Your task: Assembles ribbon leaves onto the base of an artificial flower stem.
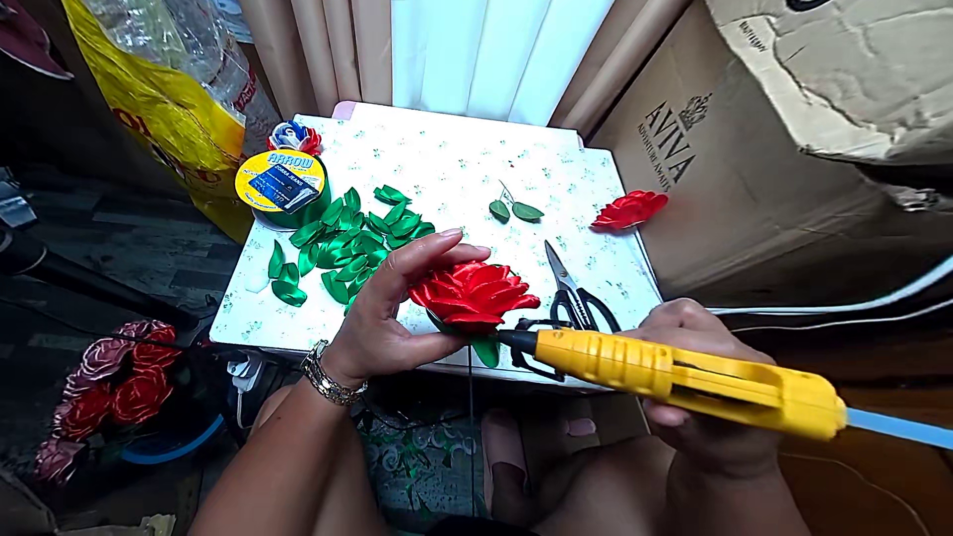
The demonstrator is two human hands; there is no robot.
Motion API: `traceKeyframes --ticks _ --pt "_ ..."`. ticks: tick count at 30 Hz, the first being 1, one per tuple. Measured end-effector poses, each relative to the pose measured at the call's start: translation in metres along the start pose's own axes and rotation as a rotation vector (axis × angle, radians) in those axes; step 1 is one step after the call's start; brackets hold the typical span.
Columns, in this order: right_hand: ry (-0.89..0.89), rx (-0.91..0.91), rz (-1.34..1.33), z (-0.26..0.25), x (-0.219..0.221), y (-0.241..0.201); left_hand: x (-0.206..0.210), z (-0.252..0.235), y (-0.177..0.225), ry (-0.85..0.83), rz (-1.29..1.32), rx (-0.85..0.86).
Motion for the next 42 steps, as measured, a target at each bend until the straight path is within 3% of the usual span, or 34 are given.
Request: traceKeyframes --ticks 21,27,29,32,35,37,39,42 --pt "0.04 0.006 0.14 -0.002 -0.001 0.002 -0.004 0.0 -0.003 0.017 0.005 -0.024" --pt "-0.011 -0.033 0.216 -0.006 -0.005 -0.002 -0.005 0.0 -0.004 0.081 0.031 -0.102" --pt "0.042 0.062 -0.029 -0.004 -0.005 0.004 -0.005 0.001 -0.004 0.139 0.057 -0.193" --pt "0.289 0.246 -0.318 -0.005 -0.004 0.025 -0.007 0.003 -0.007 0.228 0.123 -0.381" --pt "0.424 0.429 -0.194 -0.005 -0.01 0.062 -0.005 -0.002 -0.019 0.355 0.205 -0.548" --pt "0.401 0.689 -0.017 -0.001 -0.011 0.084 -0.003 -0.006 -0.024 0.418 0.235 -0.621" --pt "0.372 0.916 0.086 0.002 -0.008 0.106 -0.003 -0.005 -0.027 0.402 0.24 -0.696" --pt "0.292 1.04 0.194 0.004 -0.004 0.125 -0.003 0.001 -0.028 0.323 0.24 -0.822"
Point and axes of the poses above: each hand's wrist, its own z-axis away from the middle knuckle, its own x-axis out of the palm, y = z × x, the point moved 1 cm from there along -z, towards the middle knuckle, and after that the axes turned 3 degrees about -y, right-handed, at the moved point
